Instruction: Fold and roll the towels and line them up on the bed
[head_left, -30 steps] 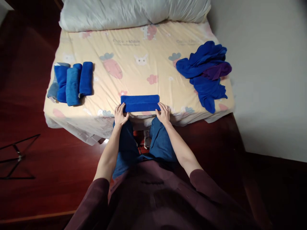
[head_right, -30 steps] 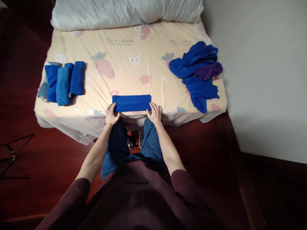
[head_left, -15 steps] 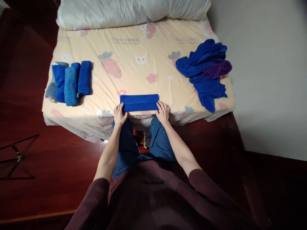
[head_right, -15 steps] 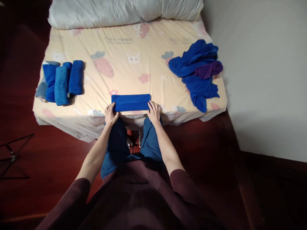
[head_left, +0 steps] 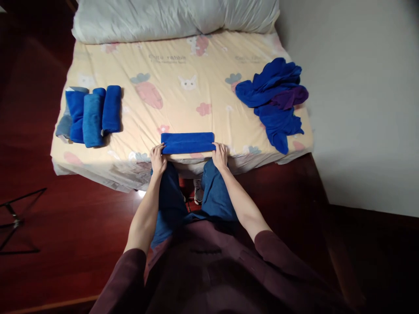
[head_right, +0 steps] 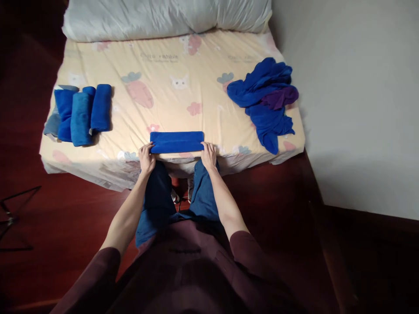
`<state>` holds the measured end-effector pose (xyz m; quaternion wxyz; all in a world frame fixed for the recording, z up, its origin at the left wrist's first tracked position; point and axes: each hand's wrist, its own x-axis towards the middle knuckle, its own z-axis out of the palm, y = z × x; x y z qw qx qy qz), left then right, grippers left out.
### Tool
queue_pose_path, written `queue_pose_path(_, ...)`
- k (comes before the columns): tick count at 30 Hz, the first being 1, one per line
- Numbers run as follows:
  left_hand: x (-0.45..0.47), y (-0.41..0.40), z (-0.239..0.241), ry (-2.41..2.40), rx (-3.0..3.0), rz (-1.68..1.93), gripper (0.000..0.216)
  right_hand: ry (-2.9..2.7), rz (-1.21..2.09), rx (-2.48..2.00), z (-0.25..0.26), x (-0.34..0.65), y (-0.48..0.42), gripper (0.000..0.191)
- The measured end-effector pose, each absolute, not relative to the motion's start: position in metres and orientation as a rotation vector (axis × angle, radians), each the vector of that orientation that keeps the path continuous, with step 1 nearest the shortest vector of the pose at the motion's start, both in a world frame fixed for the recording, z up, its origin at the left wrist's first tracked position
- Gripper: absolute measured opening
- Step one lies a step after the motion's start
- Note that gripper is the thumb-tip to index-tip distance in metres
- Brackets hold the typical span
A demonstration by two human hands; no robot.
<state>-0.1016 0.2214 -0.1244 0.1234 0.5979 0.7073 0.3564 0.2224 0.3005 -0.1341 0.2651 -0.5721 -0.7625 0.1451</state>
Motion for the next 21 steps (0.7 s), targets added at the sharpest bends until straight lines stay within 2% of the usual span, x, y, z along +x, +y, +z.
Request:
queue_pose_path(8, -0.104, 0.222, -0.13, 2.112, 1.564, 1.161, 0.04, -1.954, 0.415, -1.588, -0.142, 0.225, 0.304, 0.042)
queue_pose_path(21, -0.105, 0.225, -0.136, 2.232, 1.468, 1.177, 0.049, -1.887, 0.439, -1.615, -0.149, 0.223, 0.306, 0.055)
